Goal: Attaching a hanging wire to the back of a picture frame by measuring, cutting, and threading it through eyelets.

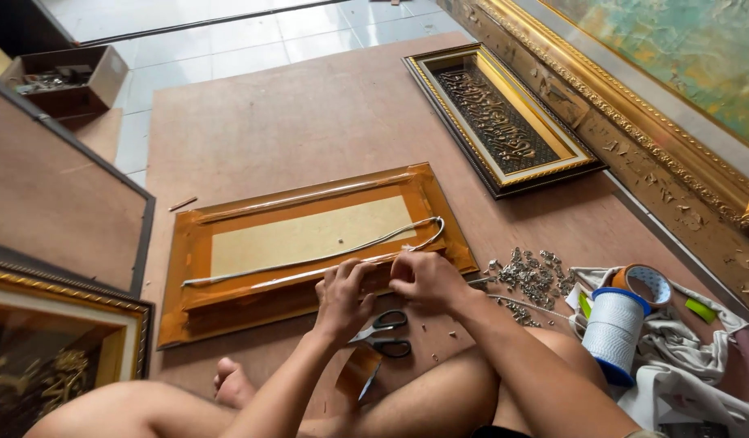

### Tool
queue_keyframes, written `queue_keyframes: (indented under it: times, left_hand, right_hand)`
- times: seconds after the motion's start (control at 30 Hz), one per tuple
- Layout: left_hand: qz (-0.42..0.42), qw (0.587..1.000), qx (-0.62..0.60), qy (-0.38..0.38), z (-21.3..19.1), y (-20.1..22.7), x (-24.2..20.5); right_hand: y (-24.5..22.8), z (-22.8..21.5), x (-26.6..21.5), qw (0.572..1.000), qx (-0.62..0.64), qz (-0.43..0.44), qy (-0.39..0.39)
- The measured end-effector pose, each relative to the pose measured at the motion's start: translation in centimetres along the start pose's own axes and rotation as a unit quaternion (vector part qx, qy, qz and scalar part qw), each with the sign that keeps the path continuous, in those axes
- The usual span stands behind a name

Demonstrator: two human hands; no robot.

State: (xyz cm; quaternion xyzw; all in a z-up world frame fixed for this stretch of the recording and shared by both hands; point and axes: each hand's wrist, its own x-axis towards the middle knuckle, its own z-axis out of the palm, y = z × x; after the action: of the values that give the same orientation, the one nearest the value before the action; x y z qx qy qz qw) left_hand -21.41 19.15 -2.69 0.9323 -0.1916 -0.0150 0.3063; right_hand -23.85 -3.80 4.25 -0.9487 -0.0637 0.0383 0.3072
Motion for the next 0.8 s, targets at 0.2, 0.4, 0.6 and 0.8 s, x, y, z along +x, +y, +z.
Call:
queue_keyframes:
  times: [0.2,0.4,0.6,0.8]
  left_hand:
    - [-0.116,0.985,-0.118,0.054,2.2,-4.4,-2.6]
    - [-0.103,0.972,-0.171,0.123,-0.1,-2.0,-1.7]
    - [-0.140,0.949,-0.168,0.226,-5.2,0.6,-1.2]
    - [-0.122,0.977,-0.110,0.139,0.0,0.5,2.2]
  right_hand:
    - [1.7,8.0,-1.3,0.933,-0.314,-0.120,-0.126]
    - [0.3,7.0,-1.9,0.950,-0.247,-0.074,-0.174]
    - [4.0,-5.7,-2.9,0.966,0.153,0.100,-0.184]
    - [2.2,-11.5,-5.0,0.890,0.413,0.195,-0.016]
